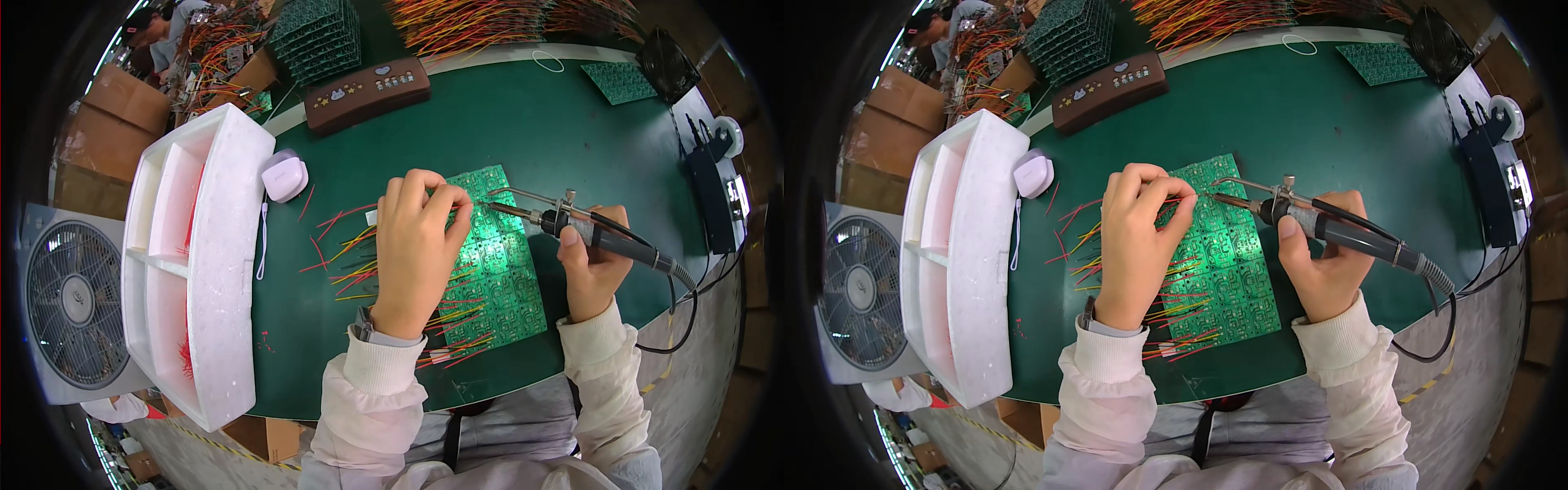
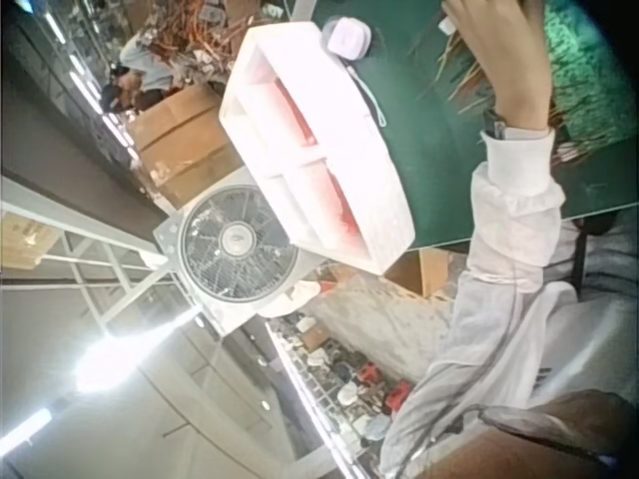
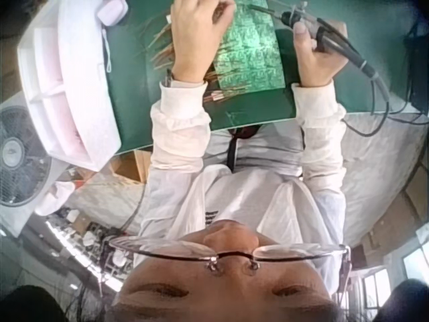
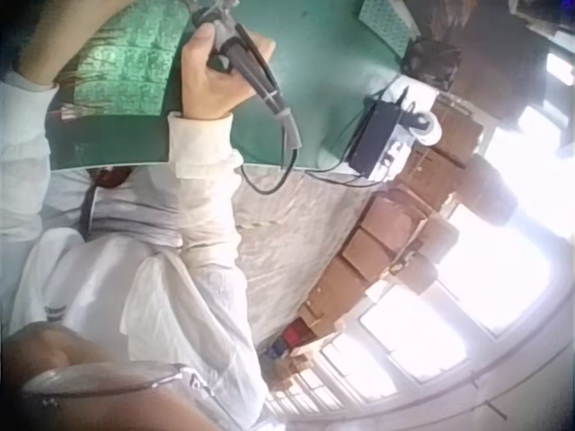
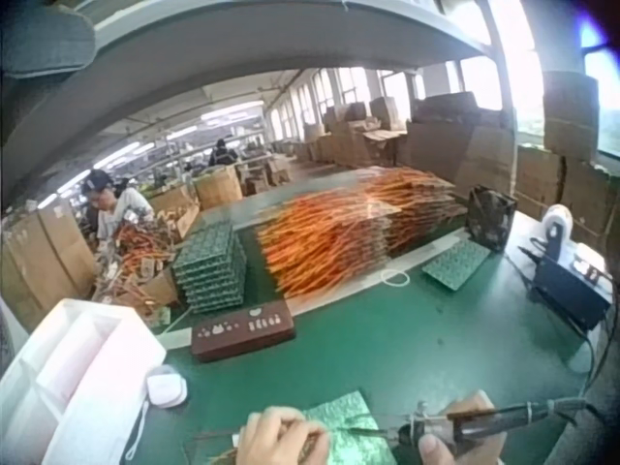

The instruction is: The person takes wires from a container and solders them onto a circuit board using a soldering iron.

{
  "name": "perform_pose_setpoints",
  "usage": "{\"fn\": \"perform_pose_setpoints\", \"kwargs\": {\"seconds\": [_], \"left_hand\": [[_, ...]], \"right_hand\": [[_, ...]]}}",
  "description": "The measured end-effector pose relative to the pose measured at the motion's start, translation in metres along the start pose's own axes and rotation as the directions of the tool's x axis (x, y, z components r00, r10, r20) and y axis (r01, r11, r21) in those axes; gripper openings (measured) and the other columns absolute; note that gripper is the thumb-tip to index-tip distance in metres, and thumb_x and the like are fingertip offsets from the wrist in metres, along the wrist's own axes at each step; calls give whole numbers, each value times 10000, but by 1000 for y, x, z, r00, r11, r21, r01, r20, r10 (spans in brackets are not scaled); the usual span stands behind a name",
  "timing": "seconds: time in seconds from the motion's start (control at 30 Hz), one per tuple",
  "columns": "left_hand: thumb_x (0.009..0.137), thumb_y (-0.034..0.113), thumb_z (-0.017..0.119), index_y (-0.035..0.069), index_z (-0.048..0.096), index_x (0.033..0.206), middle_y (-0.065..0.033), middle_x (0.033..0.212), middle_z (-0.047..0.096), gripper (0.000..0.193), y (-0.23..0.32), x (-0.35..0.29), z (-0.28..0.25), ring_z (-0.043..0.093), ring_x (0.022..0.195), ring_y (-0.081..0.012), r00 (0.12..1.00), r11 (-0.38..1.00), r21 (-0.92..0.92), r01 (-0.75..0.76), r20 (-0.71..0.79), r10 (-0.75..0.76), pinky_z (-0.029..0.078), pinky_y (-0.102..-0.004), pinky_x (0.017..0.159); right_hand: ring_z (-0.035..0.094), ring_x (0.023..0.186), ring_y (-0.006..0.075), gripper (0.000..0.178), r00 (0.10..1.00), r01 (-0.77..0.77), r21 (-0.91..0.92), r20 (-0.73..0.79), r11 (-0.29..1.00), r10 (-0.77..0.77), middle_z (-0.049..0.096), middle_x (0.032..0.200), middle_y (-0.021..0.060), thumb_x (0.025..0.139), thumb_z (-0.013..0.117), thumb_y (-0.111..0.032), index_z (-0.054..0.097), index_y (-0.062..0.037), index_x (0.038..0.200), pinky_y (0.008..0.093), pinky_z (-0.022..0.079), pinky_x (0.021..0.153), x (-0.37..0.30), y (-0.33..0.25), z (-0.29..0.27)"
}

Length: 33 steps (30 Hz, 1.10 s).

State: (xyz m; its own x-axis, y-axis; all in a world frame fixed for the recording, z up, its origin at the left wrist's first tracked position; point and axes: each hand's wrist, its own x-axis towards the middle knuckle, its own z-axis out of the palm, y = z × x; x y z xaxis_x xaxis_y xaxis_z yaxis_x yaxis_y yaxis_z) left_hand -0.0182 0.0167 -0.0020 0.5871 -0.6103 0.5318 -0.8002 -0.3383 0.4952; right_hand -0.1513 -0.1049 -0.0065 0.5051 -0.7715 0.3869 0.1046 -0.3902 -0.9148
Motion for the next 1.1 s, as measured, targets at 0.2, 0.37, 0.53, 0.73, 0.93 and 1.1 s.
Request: {"fn": "perform_pose_setpoints", "kwargs": {"seconds": [0.2, 0.37, 0.53, 0.73, 0.93, 1.1], "left_hand": [[669, 42, 654, 57, 574, 739, -34, 806, 480, 108, 1, 0, -1, 452, 732, -194, 1000, 1000, -2, 10, 1, -10, 369, -313, 678], [670, 49, 656, 58, 574, 737, -31, 803, 482, 106, 1, 0, -1, 454, 733, -193, 1000, 1000, 0, 24, 2, -24, 366, -313, 684], [670, 53, 659, 60, 578, 733, -28, 800, 483, 103, 0, 0, 0, 455, 733, -191, 1000, 1000, 9, 19, -7, -19, 363, -312, 688], [673, 62, 662, 64, 584, 735, -28, 798, 485, 99, -1, -1, 0, 459, 737, -191, 1000, 1000, 5, 22, -12, -22, 359, -314, 694], [674, 69, 663, 64, 585, 731, -27, 792, 485, 97, -1, 0, 0, 460, 739, -191, 1000, 1000, -1, 30, -1, -30, 356, -313, 695], [672, 63, 661, 59, 583, 730, -28, 790, 486, 97, 3, 1, -4, 461, 743, -193, 1000, 1000, -7, 23, -11, -23, 357, -312, 695]], "right_hand": [[423, 642, 87, 277, 1000, -24, -7, 6, 1000, 24, 478, 710, 27, 679, 683, -164, 477, -2, 769, 214, 362, 589, 0, 0, 0], [427, 646, 88, 278, 1000, -26, -4, 5, 1000, 26, 476, 710, 27, 679, 686, -168, 484, 2, 769, 215, 365, 588, 0, 0, 0], [432, 645, 87, 272, 1000, -17, -9, 8, 1000, 17, 478, 711, 25, 681, 684, -162, 489, 7, 765, 217, 371, 588, 0, 1, 0], [433, 638, 81, 265, 1000, -26, -12, 12, 1000, 26, 480, 713, 26, 683, 682, -151, 487, 8, 768, 207, 368, 578, 0, 2, 0], [434, 638, 82, 256, 1000, -21, -13, 21, 1000, 21, 485, 720, 30, 673, 671, -130, 485, 6, 783, 205, 367, 585, 0, 0, 0], [453, 649, 86, 225, 998, 37, -23, 51, 999, -35, 510, 730, 34, 656, 650, -81, 489, 4, 788, 206, 376, 597, 1, -5, -2]]}}
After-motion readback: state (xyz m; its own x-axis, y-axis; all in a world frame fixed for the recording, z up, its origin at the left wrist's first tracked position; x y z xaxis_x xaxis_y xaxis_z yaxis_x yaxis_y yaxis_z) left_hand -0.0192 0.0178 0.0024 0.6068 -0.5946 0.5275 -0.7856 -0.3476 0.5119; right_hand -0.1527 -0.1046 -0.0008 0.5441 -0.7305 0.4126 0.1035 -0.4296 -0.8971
